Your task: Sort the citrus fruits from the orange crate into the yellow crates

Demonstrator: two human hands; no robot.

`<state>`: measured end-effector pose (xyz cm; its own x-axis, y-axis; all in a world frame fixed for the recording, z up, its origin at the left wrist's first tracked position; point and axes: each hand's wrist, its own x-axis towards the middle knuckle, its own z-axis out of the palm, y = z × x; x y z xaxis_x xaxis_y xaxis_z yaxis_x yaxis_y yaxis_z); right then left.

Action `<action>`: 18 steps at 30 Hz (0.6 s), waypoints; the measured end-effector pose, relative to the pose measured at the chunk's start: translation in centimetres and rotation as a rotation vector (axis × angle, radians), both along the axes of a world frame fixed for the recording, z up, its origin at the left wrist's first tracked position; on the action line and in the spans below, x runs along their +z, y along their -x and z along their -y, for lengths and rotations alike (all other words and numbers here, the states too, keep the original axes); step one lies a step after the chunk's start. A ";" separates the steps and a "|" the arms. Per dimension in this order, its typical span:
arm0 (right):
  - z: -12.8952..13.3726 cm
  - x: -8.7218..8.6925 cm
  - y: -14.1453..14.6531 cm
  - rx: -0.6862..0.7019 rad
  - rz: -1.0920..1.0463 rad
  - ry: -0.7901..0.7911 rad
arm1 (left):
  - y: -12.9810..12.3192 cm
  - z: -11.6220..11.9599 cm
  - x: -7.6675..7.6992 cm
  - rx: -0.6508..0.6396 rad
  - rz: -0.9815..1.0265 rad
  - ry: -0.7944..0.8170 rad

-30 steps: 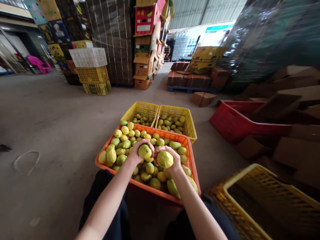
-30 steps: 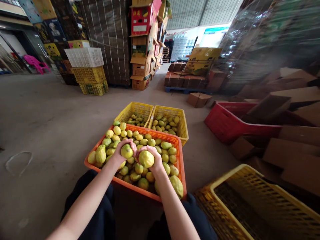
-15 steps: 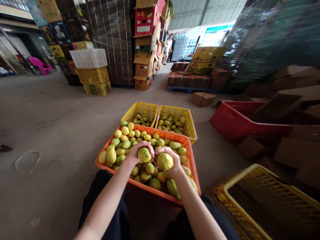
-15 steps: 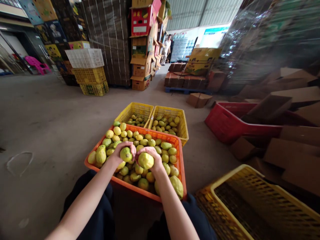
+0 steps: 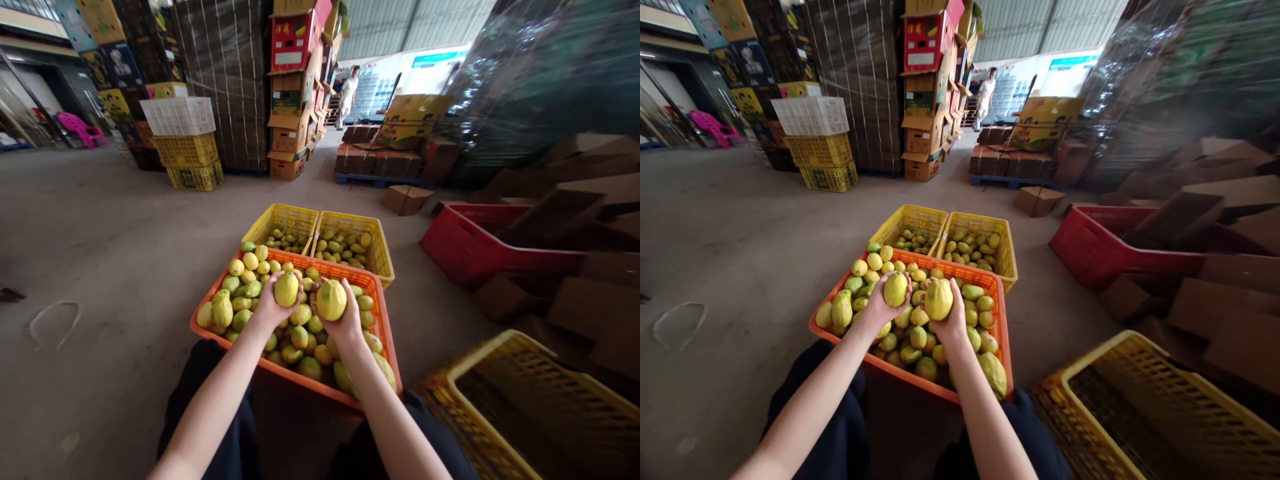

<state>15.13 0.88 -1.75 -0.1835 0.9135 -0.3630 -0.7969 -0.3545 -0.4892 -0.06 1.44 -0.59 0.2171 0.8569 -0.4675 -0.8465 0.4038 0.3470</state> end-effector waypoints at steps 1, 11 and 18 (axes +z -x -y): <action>-0.1 0.0 0.0 -0.036 -0.036 0.016 | 0.0 0.0 0.0 0.041 0.039 0.013; -0.5 -0.1 0.3 -0.070 -0.167 0.099 | -0.3 -0.9 -0.6 0.211 0.152 0.045; -0.5 0.3 0.6 -0.055 -0.124 0.220 | -0.3 -0.7 0.2 0.209 0.203 0.065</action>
<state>14.57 1.42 -1.47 -0.1908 0.8250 -0.5320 -0.8671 -0.3957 -0.3026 0.20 2.10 -0.34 0.1338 0.8625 -0.4880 -0.9631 0.2292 0.1410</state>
